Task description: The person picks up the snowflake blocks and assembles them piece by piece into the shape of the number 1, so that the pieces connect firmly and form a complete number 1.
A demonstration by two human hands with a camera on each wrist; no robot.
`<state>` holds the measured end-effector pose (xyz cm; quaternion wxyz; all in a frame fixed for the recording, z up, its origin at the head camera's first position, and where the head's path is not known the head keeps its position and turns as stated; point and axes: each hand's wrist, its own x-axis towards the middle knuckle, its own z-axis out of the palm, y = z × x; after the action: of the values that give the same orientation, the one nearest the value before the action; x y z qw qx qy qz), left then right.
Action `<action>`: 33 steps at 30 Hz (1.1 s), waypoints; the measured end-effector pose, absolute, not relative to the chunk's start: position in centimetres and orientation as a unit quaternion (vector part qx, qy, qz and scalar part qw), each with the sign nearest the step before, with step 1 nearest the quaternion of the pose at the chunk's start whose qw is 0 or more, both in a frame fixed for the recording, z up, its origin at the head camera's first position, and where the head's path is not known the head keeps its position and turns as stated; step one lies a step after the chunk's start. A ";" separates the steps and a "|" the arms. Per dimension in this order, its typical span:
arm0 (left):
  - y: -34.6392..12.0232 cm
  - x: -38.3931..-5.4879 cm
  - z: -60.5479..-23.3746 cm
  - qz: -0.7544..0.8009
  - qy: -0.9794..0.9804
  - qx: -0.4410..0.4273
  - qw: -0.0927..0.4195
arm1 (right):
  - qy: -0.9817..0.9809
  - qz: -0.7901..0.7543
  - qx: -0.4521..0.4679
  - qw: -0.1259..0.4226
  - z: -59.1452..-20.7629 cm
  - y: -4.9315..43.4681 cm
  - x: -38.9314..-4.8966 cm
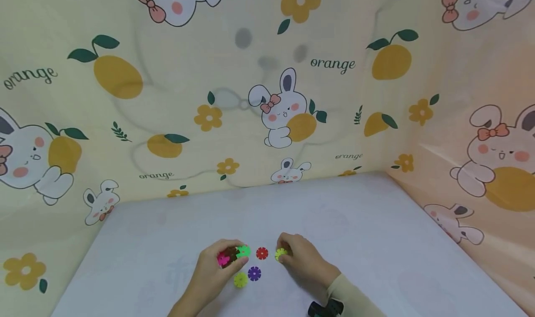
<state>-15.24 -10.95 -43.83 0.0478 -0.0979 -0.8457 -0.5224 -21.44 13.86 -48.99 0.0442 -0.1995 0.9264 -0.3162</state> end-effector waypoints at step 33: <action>-10.8 -14.5 -42.8 -0.539 -0.831 -0.141 0.003 | 0.674 -0.668 -0.277 0.151 -43.3 13.3 -19.3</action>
<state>-14.49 -10.76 -42.84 0.0029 -0.1407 -0.8305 -0.5389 -19.31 13.29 -43.29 0.1512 -0.2772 0.6742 -0.6677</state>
